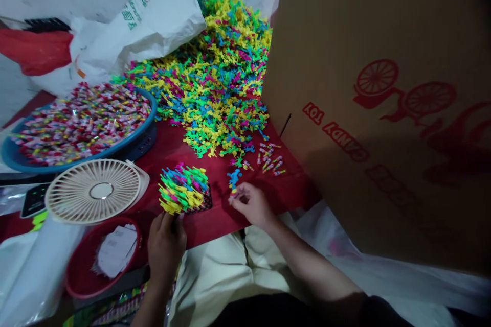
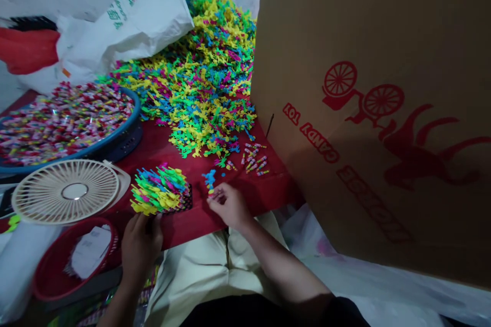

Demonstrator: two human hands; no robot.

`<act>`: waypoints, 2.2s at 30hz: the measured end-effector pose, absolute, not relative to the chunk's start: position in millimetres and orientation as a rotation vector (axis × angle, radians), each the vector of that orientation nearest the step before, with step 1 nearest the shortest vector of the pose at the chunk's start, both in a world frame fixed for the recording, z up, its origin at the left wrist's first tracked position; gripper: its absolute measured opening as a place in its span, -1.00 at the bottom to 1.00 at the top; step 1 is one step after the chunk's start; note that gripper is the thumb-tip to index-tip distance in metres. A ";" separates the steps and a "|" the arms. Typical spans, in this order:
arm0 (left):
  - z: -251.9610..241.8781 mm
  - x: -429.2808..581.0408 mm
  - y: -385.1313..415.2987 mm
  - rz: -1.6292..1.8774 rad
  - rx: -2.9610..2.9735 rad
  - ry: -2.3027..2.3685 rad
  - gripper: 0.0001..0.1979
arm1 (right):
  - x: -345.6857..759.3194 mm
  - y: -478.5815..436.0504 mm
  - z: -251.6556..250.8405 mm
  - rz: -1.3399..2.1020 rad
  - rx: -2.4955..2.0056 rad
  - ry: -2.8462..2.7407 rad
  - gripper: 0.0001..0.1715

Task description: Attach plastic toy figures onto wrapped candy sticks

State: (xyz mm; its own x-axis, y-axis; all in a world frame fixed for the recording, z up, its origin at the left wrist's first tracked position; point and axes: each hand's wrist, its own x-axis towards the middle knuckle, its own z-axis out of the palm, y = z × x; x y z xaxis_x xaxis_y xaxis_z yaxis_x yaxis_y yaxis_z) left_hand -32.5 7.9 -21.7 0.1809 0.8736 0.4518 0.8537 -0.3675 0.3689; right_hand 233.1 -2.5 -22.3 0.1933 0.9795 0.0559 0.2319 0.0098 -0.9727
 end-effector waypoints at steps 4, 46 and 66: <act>-22.3 -33.7 8.6 0.904 2.382 1.758 -0.94 | 193.0 3.3 -24.9 1.074 -1.215 -1.022 -0.65; -22.0 -34.9 6.8 0.886 2.361 1.778 -0.89 | 175.0 17.1 -31.3 0.596 -1.411 -1.729 -0.87; -23.7 -36.6 7.1 0.859 2.360 1.782 -0.91 | 268.5 45.0 -23.3 0.220 -1.825 -1.627 -0.79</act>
State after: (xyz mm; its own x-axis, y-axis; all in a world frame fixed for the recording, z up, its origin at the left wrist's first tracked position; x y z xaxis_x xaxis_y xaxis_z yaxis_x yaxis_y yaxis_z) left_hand -36.6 7.1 -23.7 0.1756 0.9035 0.3909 0.8687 -0.3290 0.3703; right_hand 268.5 45.0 -23.3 0.2068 0.9307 0.3019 0.8170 0.0055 -0.5766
